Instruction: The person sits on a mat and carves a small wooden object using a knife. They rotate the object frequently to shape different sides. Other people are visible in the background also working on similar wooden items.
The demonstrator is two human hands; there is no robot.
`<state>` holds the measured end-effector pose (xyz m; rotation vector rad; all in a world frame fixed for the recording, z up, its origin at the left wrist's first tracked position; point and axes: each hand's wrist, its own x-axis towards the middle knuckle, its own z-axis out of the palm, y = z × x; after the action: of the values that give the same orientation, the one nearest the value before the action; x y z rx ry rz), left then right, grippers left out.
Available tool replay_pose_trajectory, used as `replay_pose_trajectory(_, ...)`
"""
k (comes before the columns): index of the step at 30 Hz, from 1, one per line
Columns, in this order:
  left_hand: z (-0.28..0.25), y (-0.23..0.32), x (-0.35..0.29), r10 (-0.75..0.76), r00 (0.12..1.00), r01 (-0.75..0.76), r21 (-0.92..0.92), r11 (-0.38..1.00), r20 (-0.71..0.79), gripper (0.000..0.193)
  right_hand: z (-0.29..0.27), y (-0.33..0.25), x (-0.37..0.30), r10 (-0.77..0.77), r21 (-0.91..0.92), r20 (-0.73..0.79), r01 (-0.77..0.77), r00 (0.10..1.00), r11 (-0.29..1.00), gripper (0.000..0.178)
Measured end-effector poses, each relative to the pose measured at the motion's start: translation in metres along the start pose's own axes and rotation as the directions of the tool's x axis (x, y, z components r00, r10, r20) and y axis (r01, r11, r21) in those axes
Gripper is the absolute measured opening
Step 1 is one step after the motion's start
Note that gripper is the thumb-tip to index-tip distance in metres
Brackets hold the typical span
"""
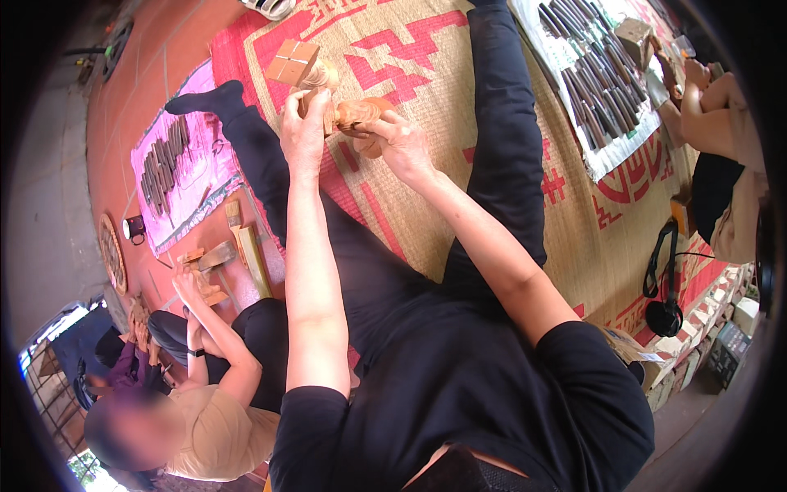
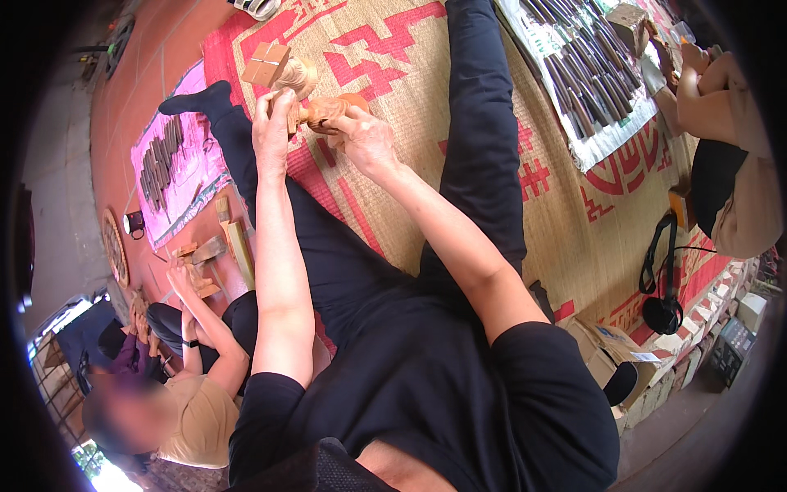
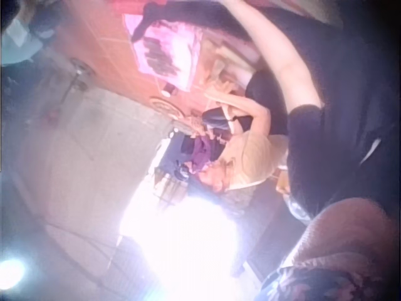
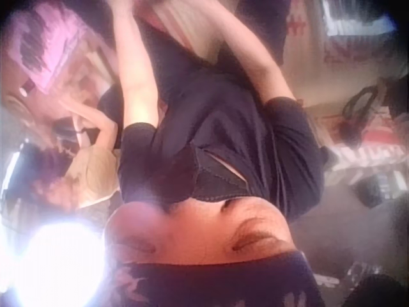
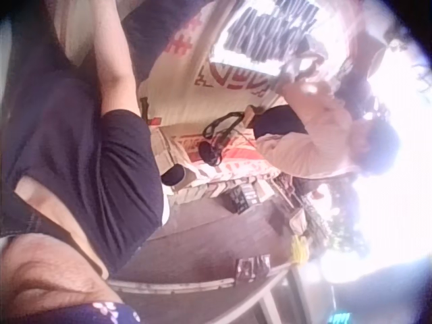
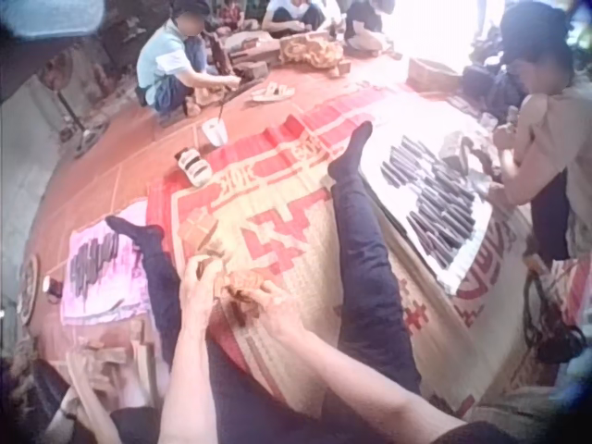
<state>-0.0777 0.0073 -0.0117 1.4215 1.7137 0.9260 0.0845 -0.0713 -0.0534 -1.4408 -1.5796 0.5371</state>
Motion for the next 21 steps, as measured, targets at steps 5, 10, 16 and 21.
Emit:
replay_pose_trajectory(5, -0.003, 0.002, -0.007, -0.008, 1.000, 0.008, -0.046, 0.999, -0.013, 0.053, -0.006, -0.008, 0.011, 0.090, 0.178, -0.102, -0.071, 0.991, 0.982, 0.026)
replay_pose_trajectory(10, 0.009, 0.015, -0.014, 0.044, 0.997, -0.035, 0.134, 0.990, -0.066, 0.058, 0.020, -0.018, 0.025, -0.022, -0.145, -0.027, 0.018, 0.999, 0.989, 0.022)
replay_pose_trajectory(16, 0.001, 0.014, -0.006, -0.029, 0.999, 0.032, 0.082, 0.996, -0.030, 0.059, 0.009, -0.013, -0.021, -0.072, -0.186, 0.107, 0.091, 0.992, 0.978, 0.023)
replay_pose_trajectory(21, 0.004, 0.016, -0.012, 0.049, 0.998, -0.043, 0.144, 0.989, -0.043, 0.060, -0.004, -0.016, 0.024, 0.041, -0.107, -0.062, -0.047, 0.997, 0.993, 0.025)
